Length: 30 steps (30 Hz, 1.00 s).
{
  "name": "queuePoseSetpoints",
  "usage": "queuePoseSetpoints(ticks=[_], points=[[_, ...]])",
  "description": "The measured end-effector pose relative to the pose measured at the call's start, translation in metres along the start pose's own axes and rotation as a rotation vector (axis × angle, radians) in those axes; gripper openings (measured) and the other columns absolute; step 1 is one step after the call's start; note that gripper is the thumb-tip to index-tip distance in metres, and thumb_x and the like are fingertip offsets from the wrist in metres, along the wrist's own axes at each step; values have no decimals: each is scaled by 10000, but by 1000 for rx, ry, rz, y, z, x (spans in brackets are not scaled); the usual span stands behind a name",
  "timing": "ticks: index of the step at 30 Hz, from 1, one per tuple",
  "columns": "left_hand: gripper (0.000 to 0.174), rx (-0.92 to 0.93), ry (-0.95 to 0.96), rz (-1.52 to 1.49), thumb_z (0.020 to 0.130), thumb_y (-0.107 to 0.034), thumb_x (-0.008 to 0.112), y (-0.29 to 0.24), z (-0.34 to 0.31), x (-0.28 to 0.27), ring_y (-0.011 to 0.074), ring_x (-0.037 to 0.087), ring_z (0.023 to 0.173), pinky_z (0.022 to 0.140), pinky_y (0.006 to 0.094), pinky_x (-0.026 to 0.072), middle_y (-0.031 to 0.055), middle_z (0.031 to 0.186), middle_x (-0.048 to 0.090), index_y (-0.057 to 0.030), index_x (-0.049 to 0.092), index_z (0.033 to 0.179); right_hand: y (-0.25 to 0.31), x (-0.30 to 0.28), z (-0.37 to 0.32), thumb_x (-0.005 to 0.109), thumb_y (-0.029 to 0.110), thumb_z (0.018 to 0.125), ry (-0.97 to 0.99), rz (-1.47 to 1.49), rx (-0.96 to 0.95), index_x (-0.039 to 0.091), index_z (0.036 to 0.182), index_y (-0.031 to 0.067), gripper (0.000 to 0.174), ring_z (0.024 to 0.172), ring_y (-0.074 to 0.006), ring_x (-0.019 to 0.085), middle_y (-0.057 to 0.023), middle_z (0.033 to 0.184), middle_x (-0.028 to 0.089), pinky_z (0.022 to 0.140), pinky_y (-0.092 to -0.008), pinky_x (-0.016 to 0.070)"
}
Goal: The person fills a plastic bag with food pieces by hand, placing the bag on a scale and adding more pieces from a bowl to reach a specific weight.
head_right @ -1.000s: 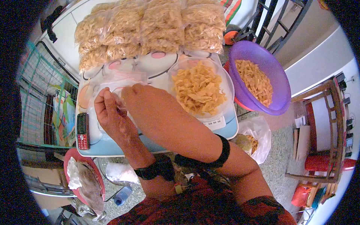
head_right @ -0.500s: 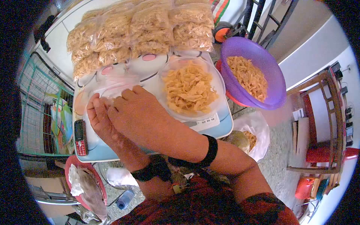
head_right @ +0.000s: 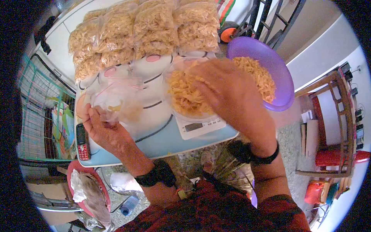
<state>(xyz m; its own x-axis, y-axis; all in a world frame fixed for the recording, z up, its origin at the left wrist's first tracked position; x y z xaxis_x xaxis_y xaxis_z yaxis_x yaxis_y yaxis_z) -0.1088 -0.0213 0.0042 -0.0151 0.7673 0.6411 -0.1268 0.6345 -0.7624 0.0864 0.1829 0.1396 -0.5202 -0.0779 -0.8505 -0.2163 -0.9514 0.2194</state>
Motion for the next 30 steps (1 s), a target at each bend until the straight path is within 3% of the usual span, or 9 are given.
queuePoseSetpoints(ticks=[3,6,9,12,18,24,30], points=[[203,-64,44,146,919,-136,601,8,-7,13,25,411,543,416,164,315,-46,728,509,-62,599,1108,-36,4,-11,668,177,823,261,76,290,642,1108,61,310,1064,-305,580,-143,1109,633,909,-407,468],[223,-171,192,271,924,-147,603,31,-13,28,13,353,495,382,170,268,-59,706,486,-61,607,1129,-34,9,-17,685,167,798,316,22,145,627,1142,60,365,1100,-318,568,-159,1111,628,932,-403,462],[242,-223,241,297,926,-157,606,42,-17,33,6,324,473,371,176,245,-70,683,467,-59,612,1147,-26,17,-19,714,71,740,308,52,-7,591,1183,73,460,1045,-275,588,-101,1150,598,842,-348,500],[252,-221,235,336,925,-165,611,41,-17,34,1,317,472,369,177,232,-80,667,452,-58,620,1153,-23,27,-16,727,87,724,318,12,-12,587,1203,84,499,1141,-312,540,-110,1205,572,891,-370,485],[255,-234,226,353,926,-193,614,43,-19,36,-1,313,468,366,179,219,-92,644,432,-59,645,1141,-25,44,-7,696,107,751,416,-41,28,611,1111,79,372,968,-317,603,-101,1109,590,807,-390,505],[238,-274,222,311,920,-152,635,41,-18,34,-7,339,471,376,167,244,-73,641,472,-32,643,1125,-29,43,-2,683,88,763,298,50,-56,625,929,51,180,828,-296,610,-101,954,607,716,-382,495],[253,-269,203,303,916,-177,643,40,-17,30,-3,339,474,388,167,255,-77,637,464,-34,644,1125,-51,16,0,684,50,807,171,221,173,622,945,30,153,720,-123,601,-41,819,597,645,-266,476]])
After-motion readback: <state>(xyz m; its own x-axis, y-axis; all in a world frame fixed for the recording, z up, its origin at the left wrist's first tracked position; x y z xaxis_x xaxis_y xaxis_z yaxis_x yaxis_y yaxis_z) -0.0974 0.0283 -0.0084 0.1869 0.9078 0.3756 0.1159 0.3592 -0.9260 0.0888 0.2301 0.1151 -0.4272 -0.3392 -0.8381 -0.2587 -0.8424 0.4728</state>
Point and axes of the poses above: each hand's wrist, its own z-axis towards the middle knuckle, its own x-axis out of the palm, y = z × x, the point moved 10 cm from there along z, towards the middle knuckle
